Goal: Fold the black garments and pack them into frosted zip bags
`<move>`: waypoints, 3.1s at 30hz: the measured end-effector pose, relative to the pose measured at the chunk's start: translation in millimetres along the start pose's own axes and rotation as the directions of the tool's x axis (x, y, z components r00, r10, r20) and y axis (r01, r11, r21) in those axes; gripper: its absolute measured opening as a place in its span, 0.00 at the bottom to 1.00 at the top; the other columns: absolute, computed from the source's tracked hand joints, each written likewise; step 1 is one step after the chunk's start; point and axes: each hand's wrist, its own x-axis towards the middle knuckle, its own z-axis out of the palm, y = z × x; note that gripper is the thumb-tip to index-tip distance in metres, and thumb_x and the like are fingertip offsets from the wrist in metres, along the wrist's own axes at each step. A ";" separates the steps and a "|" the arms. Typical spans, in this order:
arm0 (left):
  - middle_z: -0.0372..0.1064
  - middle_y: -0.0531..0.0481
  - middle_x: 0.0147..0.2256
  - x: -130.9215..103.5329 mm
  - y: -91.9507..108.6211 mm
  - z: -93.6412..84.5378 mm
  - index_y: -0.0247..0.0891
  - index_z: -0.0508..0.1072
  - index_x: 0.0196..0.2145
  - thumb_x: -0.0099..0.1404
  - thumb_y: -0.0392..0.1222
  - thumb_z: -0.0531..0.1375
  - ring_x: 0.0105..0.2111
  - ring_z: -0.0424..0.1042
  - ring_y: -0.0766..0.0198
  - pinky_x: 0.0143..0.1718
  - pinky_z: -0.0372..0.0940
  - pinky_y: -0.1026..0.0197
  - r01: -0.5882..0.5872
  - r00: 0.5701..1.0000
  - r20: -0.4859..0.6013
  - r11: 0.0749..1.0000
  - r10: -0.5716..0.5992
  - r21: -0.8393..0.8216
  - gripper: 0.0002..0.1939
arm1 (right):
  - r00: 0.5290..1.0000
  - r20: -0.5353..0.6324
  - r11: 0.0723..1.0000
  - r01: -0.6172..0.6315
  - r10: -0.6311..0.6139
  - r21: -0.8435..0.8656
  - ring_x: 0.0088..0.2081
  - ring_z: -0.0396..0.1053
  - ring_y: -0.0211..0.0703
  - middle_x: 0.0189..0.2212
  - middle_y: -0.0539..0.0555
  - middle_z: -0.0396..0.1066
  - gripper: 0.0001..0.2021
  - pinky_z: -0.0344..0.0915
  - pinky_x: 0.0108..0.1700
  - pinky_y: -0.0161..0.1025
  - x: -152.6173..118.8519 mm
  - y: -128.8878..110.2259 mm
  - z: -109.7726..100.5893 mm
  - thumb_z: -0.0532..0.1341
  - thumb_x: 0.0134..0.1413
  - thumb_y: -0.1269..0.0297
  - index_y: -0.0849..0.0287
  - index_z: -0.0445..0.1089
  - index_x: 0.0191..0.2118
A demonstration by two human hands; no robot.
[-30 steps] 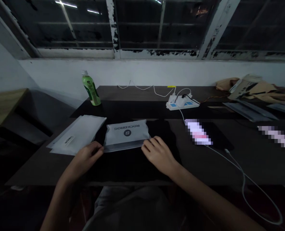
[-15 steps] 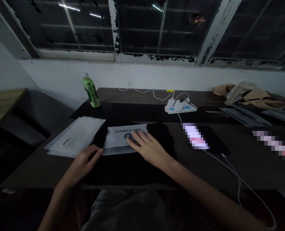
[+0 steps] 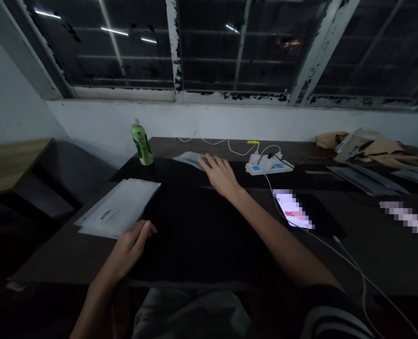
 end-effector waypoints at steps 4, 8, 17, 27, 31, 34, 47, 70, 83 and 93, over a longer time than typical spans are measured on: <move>0.70 0.48 0.33 0.8 -0.7 1.7 0.41 0.68 0.33 0.75 0.50 0.45 0.35 0.71 0.56 0.40 0.63 0.54 -0.048 0.999 0.002 0.996 0.048 0.073 0.19 | 0.964 0.177 0.971 0.166 -0.197 0.173 0.57 0.69 0.53 0.59 0.62 0.68 0.24 0.67 0.57 0.49 -23.1 -8.2 20.8 0.55 0.67 0.59 0.61 0.61 0.65; 0.71 0.47 0.32 8.5 0.9 4.2 0.41 0.68 0.32 0.75 0.46 0.45 0.35 0.71 0.55 0.39 0.63 0.53 -0.092 0.996 0.022 0.958 0.089 0.271 0.18 | 0.971 0.169 0.973 0.137 -0.169 0.185 0.56 0.69 0.49 0.57 0.59 0.71 0.21 0.68 0.56 0.48 -63.9 -11.3 15.7 0.51 0.69 0.59 0.59 0.64 0.62; 0.74 0.40 0.41 102.3 13.8 5.9 0.36 0.73 0.41 0.73 0.40 0.49 0.44 0.72 0.51 0.48 0.62 0.51 -0.398 0.918 0.236 0.755 0.320 0.522 0.13 | 0.986 0.165 0.998 -0.025 0.016 0.054 0.47 0.73 0.48 0.48 0.62 0.75 0.17 0.68 0.49 0.47 -99.6 48.8 22.4 0.50 0.67 0.69 0.63 0.70 0.54; 0.78 0.43 0.38 164.2 -6.2 4.5 0.39 0.75 0.39 0.68 0.34 0.52 0.44 0.75 0.54 0.58 0.56 0.46 -0.416 0.908 0.204 0.733 0.365 0.539 0.11 | 0.991 0.083 0.994 -0.101 0.103 -0.035 0.41 0.68 0.48 0.37 0.57 0.74 0.09 0.62 0.43 0.45 -98.4 48.2 -1.5 0.56 0.65 0.69 0.60 0.74 0.38; 0.78 0.45 0.44 120.9 5.3 -21.0 0.41 0.74 0.41 0.71 0.36 0.49 0.55 0.70 0.53 0.65 0.46 0.40 -0.414 0.896 0.100 0.732 0.432 0.541 0.14 | 0.994 -0.058 0.994 -0.083 0.087 0.069 0.44 0.69 0.48 0.43 0.56 0.75 0.09 0.65 0.47 0.46 -132.5 29.7 -35.7 0.56 0.66 0.66 0.58 0.73 0.42; 0.77 0.50 0.47 67.3 11.4 -34.5 0.43 0.74 0.42 0.70 0.34 0.52 0.59 0.67 0.54 0.67 0.45 0.40 -0.490 0.836 0.045 0.707 0.547 0.510 0.12 | 0.986 -0.154 0.994 -0.052 0.066 0.097 0.50 0.70 0.50 0.46 0.54 0.76 0.09 0.64 0.52 0.49 -172.8 5.2 -57.2 0.56 0.65 0.68 0.54 0.74 0.44; 0.79 0.47 0.44 -50.2 19.0 -19.9 0.44 0.74 0.49 0.64 0.36 0.54 0.47 0.77 0.48 0.52 0.67 0.42 -0.592 0.757 -0.002 0.687 0.654 0.421 0.18 | 0.965 -0.245 0.988 -0.063 0.096 0.138 0.36 0.75 0.47 0.39 0.57 0.80 0.13 0.65 0.40 0.48 -241.4 -90.2 -72.8 0.57 0.64 0.69 0.57 0.71 0.52; 0.51 0.36 0.67 -8.5 11.0 38.6 0.36 0.52 0.69 0.67 0.63 0.54 0.67 0.50 0.41 0.65 0.50 0.36 -0.264 0.962 0.103 0.767 0.253 0.585 0.41 | 0.952 -0.012 0.947 -0.304 0.306 0.100 0.58 0.66 0.60 0.55 0.62 0.71 0.10 0.63 0.58 0.59 -199.3 -17.1 -17.5 0.57 0.63 0.62 0.59 0.71 0.45; 0.63 0.38 0.62 -30.5 72.0 33.9 0.38 0.60 0.63 0.65 0.62 0.58 0.65 0.56 0.41 0.66 0.39 0.29 -0.257 0.966 0.077 0.908 0.245 0.330 0.36 | 0.818 0.532 0.323 -0.575 0.218 0.752 0.32 0.74 0.40 0.41 0.50 0.76 0.16 0.68 0.33 0.37 -107.1 -62.8 -81.4 0.59 0.62 0.55 0.50 0.64 0.53; 0.75 0.43 0.48 -27.8 55.7 35.4 0.43 0.56 0.62 0.70 0.44 0.53 0.49 0.76 0.56 0.47 0.71 0.54 0.105 0.978 -0.151 0.968 -0.142 -0.228 0.24 | 0.972 0.157 0.689 -0.234 0.173 0.686 0.61 0.65 0.49 0.60 0.58 0.68 0.23 0.63 0.62 0.52 -127.6 -131.7 -62.3 0.52 0.69 0.59 0.55 0.56 0.67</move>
